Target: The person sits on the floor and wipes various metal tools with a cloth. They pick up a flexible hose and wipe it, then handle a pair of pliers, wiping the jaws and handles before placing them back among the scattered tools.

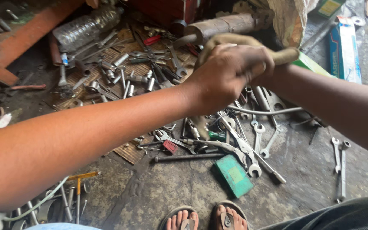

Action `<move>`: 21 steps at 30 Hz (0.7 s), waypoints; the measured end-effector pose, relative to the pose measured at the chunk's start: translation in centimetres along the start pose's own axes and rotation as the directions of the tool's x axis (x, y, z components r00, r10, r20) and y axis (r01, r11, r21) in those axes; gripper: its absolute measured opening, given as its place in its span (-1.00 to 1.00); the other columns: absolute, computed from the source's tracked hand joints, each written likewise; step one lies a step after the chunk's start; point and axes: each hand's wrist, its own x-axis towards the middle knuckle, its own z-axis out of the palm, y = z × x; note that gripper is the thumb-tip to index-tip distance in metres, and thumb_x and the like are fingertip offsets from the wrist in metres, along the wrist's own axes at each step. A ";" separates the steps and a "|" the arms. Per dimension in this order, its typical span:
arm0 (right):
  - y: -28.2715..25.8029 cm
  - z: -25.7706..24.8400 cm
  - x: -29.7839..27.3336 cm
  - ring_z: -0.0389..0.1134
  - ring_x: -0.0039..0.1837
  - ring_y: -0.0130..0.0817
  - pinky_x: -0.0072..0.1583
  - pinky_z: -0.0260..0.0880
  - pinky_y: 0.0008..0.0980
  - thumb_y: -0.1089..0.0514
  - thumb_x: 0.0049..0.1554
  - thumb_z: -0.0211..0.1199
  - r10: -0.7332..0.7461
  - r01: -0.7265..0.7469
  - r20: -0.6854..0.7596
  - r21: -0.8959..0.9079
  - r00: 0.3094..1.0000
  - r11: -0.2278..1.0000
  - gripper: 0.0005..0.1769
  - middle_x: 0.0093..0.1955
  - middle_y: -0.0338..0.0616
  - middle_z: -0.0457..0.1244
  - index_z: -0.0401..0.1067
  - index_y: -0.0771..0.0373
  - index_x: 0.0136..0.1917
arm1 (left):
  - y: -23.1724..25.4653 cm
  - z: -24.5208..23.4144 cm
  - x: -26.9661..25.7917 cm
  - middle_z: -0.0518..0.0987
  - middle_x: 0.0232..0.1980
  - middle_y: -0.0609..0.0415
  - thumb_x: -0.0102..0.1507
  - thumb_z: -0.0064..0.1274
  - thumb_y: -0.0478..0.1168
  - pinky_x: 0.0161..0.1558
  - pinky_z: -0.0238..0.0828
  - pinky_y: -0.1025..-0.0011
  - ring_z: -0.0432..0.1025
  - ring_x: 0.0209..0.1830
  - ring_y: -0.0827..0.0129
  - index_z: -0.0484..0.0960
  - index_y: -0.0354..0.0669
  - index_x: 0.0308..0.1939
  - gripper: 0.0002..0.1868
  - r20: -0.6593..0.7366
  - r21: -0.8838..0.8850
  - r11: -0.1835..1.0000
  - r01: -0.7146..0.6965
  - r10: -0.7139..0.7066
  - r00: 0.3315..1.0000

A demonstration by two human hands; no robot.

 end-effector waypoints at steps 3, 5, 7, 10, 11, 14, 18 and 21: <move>-0.4 -1.6 -1.9 0.42 0.13 -0.20 0.21 0.51 -0.18 0.02 0.36 -0.01 -0.020 0.012 -0.059 -0.132 0.998 0.991 -0.63 0.11 0.02 0.34 0.37 0.39 0.19 | -0.4 1.8 -0.1 0.49 0.35 -0.09 0.21 -0.07 -0.35 0.36 0.04 -0.05 0.23 0.46 0.02 0.61 0.19 0.14 -0.54 0.025 0.389 0.820 -0.421 0.447 0.894; -0.3 -2.1 -3.0 0.40 0.12 -0.21 0.20 0.50 -0.19 0.01 0.37 -0.02 -0.037 0.021 -0.075 -0.198 0.996 0.980 -0.61 0.11 0.02 0.33 0.37 0.39 0.19 | -1.3 3.4 -1.3 0.38 0.42 -0.22 0.20 -0.04 -0.33 0.41 -0.13 -0.15 0.10 0.49 -0.07 0.59 0.11 0.18 -0.53 0.206 0.386 0.782 -0.489 0.443 0.872; -0.4 -2.6 -3.7 0.39 0.12 -0.21 0.20 0.49 -0.20 -0.01 0.37 -0.03 -0.057 0.036 -0.076 -0.258 0.995 0.965 -0.59 0.11 0.02 0.32 0.36 0.40 0.19 | -2.7 5.3 -3.1 0.37 0.45 -0.24 0.24 -0.01 -0.32 0.50 -0.10 -0.11 0.09 0.52 -0.10 0.60 0.02 0.19 -0.58 0.353 0.328 0.737 -0.591 0.485 0.800; -0.2 -2.8 -4.9 0.38 0.12 -0.22 0.19 0.48 -0.22 -0.04 0.38 -0.04 -0.090 0.068 -0.053 -0.325 0.995 0.943 -0.56 0.10 0.01 0.31 0.36 0.41 0.18 | -6.0 9.3 -6.0 0.53 0.15 -0.06 0.21 0.06 -0.25 0.39 0.18 0.05 0.32 0.35 0.09 0.66 -0.09 0.02 -0.70 0.619 0.325 0.626 -0.709 0.426 0.660; -0.1 -2.9 -5.4 0.37 0.11 -0.22 0.19 0.47 -0.22 -0.05 0.38 -0.05 -0.105 0.085 -0.039 -0.342 0.994 0.936 -0.55 0.10 0.01 0.30 0.36 0.42 0.18 | -7.2 10.7 -7.2 0.54 0.07 -0.03 0.21 0.09 -0.17 0.34 0.20 0.03 0.35 0.28 0.09 0.66 -0.06 -0.05 -0.76 0.681 0.311 0.679 -0.665 0.328 0.654; -1.2 -3.2 -6.9 0.35 0.11 -0.23 0.19 0.46 -0.24 -0.07 0.39 -0.06 -0.172 0.167 0.021 -0.390 0.985 0.905 -0.52 0.10 0.01 0.29 0.36 0.43 0.18 | -11.3 15.5 -10.1 0.54 0.07 -0.08 0.19 0.15 0.04 0.20 0.23 0.01 0.40 0.14 0.03 0.62 -0.11 -0.02 -0.60 0.832 0.221 0.847 -0.483 0.095 0.547; -5.3 -3.2 -12.5 0.33 0.10 -0.24 0.18 0.44 -0.26 -0.11 0.40 -0.08 -0.244 0.294 0.165 -0.540 0.956 0.788 -0.48 0.09 0.01 0.27 0.36 0.45 0.17 | -16.9 21.6 -10.9 0.40 0.30 -0.17 0.18 0.18 0.21 0.29 0.14 -0.03 0.26 0.34 -0.02 0.51 -0.23 0.20 -0.30 0.904 0.293 0.832 -0.471 -0.081 0.420; -6.0 -3.1 -15.9 0.44 0.28 -0.28 0.39 0.42 -0.35 -0.23 0.45 -0.12 -0.436 0.577 0.390 -0.408 0.811 0.707 -0.45 0.20 -0.12 0.38 0.53 0.18 0.16 | -19.7 23.2 -10.5 0.21 0.44 -0.27 0.26 0.12 0.18 0.29 0.11 -0.05 0.14 0.40 -0.17 0.22 -0.20 0.47 -0.16 0.863 0.344 0.898 -0.275 -0.187 0.470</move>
